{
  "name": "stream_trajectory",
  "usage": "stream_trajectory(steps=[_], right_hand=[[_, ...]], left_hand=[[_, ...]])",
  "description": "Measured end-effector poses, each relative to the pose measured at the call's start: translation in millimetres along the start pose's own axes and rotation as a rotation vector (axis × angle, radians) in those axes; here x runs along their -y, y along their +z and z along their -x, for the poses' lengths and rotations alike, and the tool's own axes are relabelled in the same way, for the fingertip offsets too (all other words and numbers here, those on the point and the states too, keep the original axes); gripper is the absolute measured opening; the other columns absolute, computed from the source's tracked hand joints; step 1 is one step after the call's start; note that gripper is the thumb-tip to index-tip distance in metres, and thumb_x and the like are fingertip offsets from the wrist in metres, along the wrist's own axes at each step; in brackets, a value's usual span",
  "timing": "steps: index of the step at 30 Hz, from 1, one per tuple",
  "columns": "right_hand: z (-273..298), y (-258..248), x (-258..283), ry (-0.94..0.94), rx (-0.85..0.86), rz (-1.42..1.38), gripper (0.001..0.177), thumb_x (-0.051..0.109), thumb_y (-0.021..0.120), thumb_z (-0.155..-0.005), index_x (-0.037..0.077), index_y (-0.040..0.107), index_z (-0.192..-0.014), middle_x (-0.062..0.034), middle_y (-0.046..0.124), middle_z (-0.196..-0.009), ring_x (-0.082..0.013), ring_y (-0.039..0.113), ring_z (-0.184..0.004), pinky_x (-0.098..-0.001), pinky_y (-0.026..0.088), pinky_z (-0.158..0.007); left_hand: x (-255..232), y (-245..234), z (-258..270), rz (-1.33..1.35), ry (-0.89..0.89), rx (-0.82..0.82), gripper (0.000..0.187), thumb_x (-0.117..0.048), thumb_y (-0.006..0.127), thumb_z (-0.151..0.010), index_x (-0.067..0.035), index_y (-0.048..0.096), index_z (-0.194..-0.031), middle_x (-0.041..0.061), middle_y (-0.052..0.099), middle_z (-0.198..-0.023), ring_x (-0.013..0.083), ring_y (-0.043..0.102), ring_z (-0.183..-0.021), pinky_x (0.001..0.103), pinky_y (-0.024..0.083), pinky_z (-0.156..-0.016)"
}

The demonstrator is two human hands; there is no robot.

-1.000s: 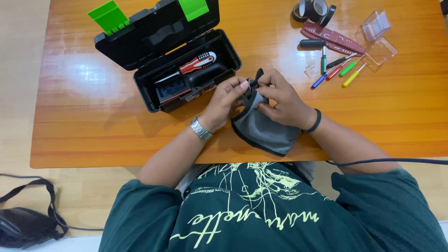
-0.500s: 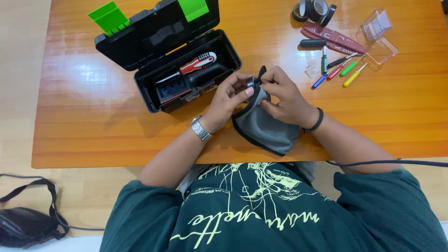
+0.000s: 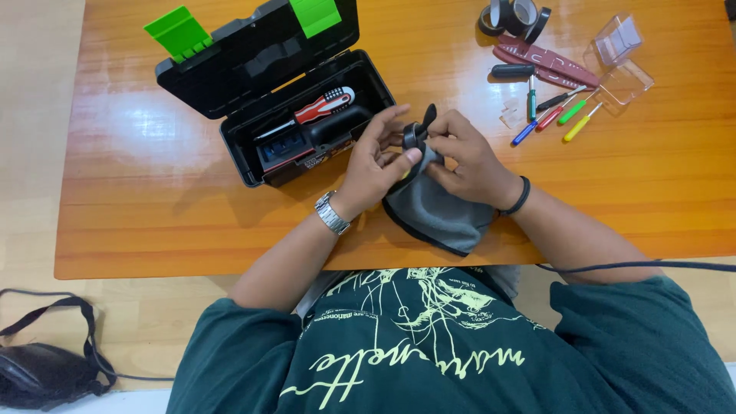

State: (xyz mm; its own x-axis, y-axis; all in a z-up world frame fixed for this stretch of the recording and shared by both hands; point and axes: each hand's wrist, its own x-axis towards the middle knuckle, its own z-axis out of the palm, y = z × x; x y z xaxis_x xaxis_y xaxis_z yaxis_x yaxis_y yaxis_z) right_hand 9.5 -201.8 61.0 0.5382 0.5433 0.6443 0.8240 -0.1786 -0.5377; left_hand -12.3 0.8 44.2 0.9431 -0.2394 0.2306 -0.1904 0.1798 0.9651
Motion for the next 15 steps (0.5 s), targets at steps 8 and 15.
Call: stream_trajectory(steps=[8,15], right_hand=[[1.0,3.9,4.1,-0.013,0.029,-0.01,0.008,-0.003,0.07,-0.095,0.002,0.064,-0.094,-0.0021,0.037,-0.094,-0.0222,0.04,-0.081,-0.0426,0.046,-0.076],[10.3,9.8,-3.0,-0.078,0.048,0.058,0.017,0.004,0.082,-0.086,0.003,0.072,-0.1,-0.0032,0.046,-0.094,-0.0246,0.05,-0.078,-0.0416,0.048,-0.071]], left_hand=[[32.6,-7.0,-3.2,0.244,-0.265,-0.04,0.034,-0.037,0.071,-0.099,-0.006,0.073,-0.115,0.005,0.072,-0.096,0.0119,0.068,-0.087,0.028,0.062,-0.076],[21.1,-3.7,-3.0,0.467,-0.537,-0.099,0.037,-0.043,0.071,-0.096,-0.006,0.071,-0.088,0.009,0.074,-0.078,0.0175,0.076,-0.074,0.031,0.063,-0.068]])
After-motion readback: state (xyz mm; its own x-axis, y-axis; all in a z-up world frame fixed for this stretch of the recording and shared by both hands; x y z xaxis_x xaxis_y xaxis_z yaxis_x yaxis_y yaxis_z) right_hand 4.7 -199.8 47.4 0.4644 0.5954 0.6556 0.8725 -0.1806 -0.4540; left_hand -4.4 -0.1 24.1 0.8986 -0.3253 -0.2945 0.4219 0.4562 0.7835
